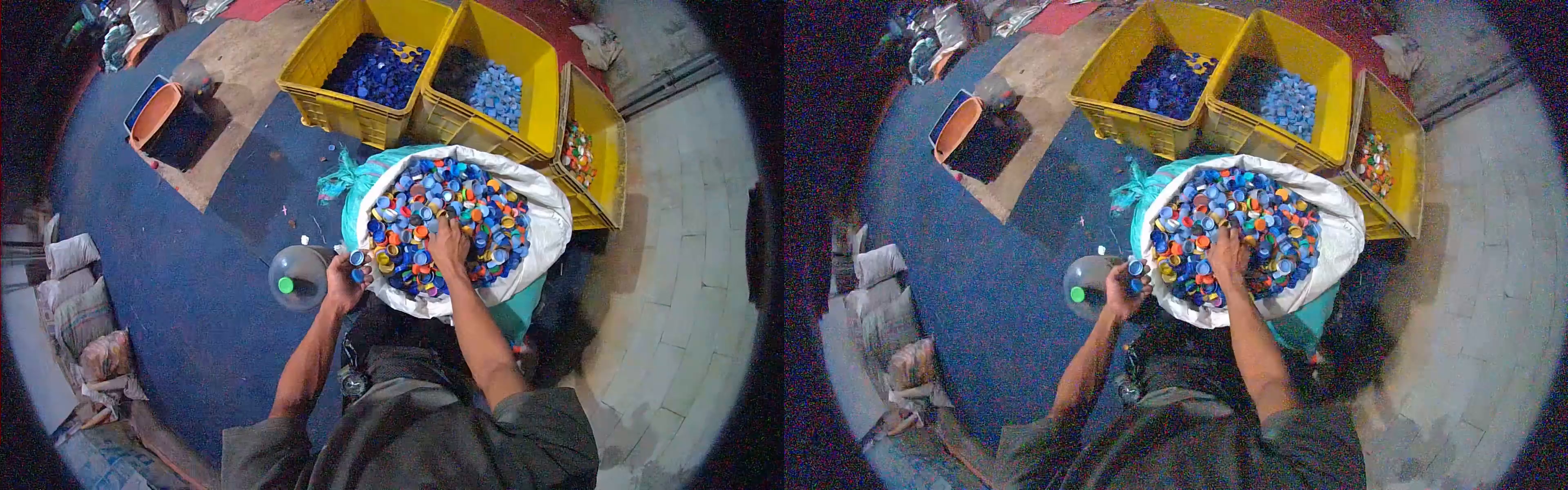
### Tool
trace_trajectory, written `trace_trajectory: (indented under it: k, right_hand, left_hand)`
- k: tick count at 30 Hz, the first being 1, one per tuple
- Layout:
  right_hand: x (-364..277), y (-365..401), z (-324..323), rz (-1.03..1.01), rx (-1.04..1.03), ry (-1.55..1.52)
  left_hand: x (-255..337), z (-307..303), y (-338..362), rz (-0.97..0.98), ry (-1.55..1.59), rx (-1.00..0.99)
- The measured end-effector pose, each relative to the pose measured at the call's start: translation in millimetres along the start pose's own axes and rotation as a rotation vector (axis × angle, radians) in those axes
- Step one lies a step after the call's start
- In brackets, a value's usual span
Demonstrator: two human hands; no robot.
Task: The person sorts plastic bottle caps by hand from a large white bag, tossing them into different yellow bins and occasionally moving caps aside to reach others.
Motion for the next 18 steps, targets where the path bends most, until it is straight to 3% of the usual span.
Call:
trace_trajectory:
  k: [3, 10, 13, 18]
  right_hand:
    - [-5.6, -3.5, -4.1, -0.118, 0.068, 0.122]
    - [1.5, -12.0, -1.1, -0.099, 0.049, 0.015]
    - [5.4, -5.7, -16.3, -0.241, 0.103, -0.317]
    - [26.0, 12.3, -43.0, -0.103, 0.007, -0.727]
  left_hand:
    - [-2.2, 3.7, 3.6, -0.003, -0.047, -0.009]
    - [-9.1, 19.1, 0.6, -0.021, -0.151, 0.022]
    - [-14.9, 28.0, -4.3, -0.051, -0.175, 0.021]
    - [-30.9, 60.5, -18.2, -0.091, -0.111, -0.119]
Point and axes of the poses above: each hand's wrist, its own y-axis away from the middle knuckle, its own z-axis out of the palm, x = y × z, the point moved 5 cm from there along -y, towards the middle knuckle, and after that the axes turned 13 degrees about -x, right-handed, at the moved point
